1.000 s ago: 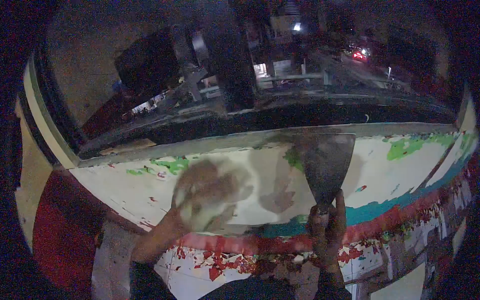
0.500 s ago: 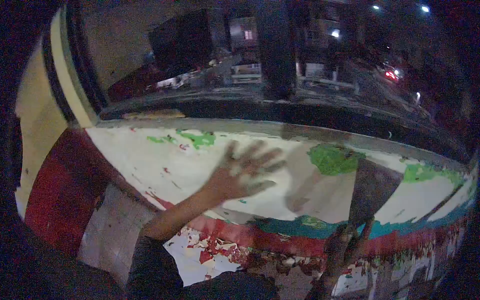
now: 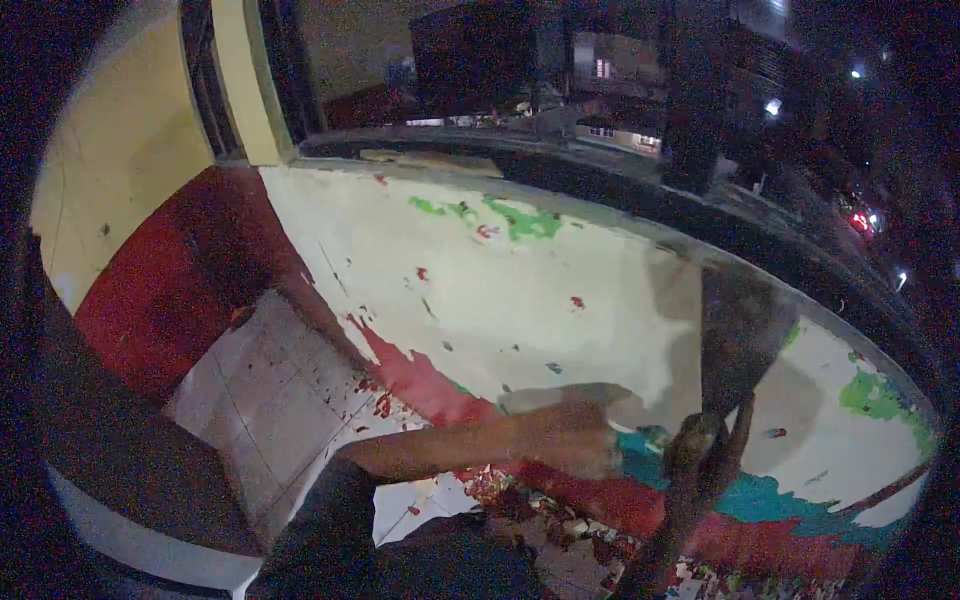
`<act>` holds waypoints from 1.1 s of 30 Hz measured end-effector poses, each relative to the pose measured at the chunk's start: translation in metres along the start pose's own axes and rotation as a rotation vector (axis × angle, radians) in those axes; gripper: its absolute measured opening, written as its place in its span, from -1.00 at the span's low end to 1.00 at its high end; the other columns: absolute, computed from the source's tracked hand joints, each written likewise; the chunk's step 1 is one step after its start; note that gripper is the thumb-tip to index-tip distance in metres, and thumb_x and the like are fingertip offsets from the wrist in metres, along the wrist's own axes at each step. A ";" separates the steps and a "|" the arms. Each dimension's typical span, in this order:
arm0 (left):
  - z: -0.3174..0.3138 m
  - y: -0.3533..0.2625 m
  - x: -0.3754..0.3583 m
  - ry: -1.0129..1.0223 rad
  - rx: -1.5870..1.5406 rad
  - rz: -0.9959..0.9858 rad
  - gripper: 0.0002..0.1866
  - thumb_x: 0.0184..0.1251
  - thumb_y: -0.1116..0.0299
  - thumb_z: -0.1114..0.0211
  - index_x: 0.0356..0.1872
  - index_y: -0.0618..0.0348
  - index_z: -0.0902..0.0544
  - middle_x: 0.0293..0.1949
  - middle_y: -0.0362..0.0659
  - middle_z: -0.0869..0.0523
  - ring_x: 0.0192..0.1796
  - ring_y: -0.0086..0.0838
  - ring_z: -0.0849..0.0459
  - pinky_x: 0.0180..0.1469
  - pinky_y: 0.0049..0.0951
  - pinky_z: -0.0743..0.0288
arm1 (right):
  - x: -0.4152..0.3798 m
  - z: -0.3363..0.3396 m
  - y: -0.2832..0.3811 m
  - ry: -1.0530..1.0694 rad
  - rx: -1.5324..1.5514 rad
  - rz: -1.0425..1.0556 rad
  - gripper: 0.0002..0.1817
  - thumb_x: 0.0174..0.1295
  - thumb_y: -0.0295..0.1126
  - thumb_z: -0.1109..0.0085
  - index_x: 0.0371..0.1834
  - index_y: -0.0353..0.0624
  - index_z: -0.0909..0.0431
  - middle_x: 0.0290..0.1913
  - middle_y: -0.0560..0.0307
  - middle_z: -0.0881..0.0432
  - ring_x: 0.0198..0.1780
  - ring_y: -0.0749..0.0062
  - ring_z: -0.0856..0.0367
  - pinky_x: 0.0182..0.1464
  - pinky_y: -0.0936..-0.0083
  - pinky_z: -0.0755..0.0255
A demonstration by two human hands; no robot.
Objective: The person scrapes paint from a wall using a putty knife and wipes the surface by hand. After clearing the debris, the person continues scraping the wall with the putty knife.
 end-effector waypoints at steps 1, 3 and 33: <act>0.013 -0.022 -0.005 -0.042 -0.020 -0.128 -0.69 0.01 0.23 -0.16 -0.23 0.16 -0.49 -0.26 -0.09 -0.57 -0.13 -0.26 -0.51 0.01 -0.30 -0.35 | 0.001 -0.006 0.002 0.035 -0.018 -0.003 -0.23 0.14 -0.25 -0.09 0.32 -0.07 0.17 -0.49 0.22 -0.42 -0.75 0.72 -0.25 -0.77 0.75 -0.13; 0.033 -0.049 -0.008 -0.166 0.034 -0.262 -0.69 0.02 0.23 -0.16 -0.22 0.16 -0.48 -0.27 -0.09 -0.57 -0.15 -0.27 -0.52 -0.01 -0.30 -0.35 | -0.001 -0.015 0.006 0.112 -0.059 -0.008 -0.24 0.14 -0.23 -0.08 0.32 -0.08 0.15 -0.50 0.23 -0.41 -0.75 0.72 -0.24 -0.75 0.75 -0.13; 0.104 0.011 -0.158 -1.008 -0.393 0.000 -0.67 0.17 0.24 -0.12 -0.15 0.25 -0.41 -0.37 -0.07 -0.56 -0.41 -0.32 -0.58 -0.35 -0.40 -0.43 | -0.093 -0.150 -0.037 -0.055 -0.063 -0.197 -0.34 0.19 -0.22 0.01 0.30 -0.16 0.05 -0.53 0.27 -0.36 -0.63 0.70 -0.27 -0.63 0.73 -0.19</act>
Point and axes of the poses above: each hand's wrist, its own x-axis towards the middle knuckle, its own z-axis out of the back of the hand, y = z × x, the point moved 6 cm from there along x, towards the middle knuckle
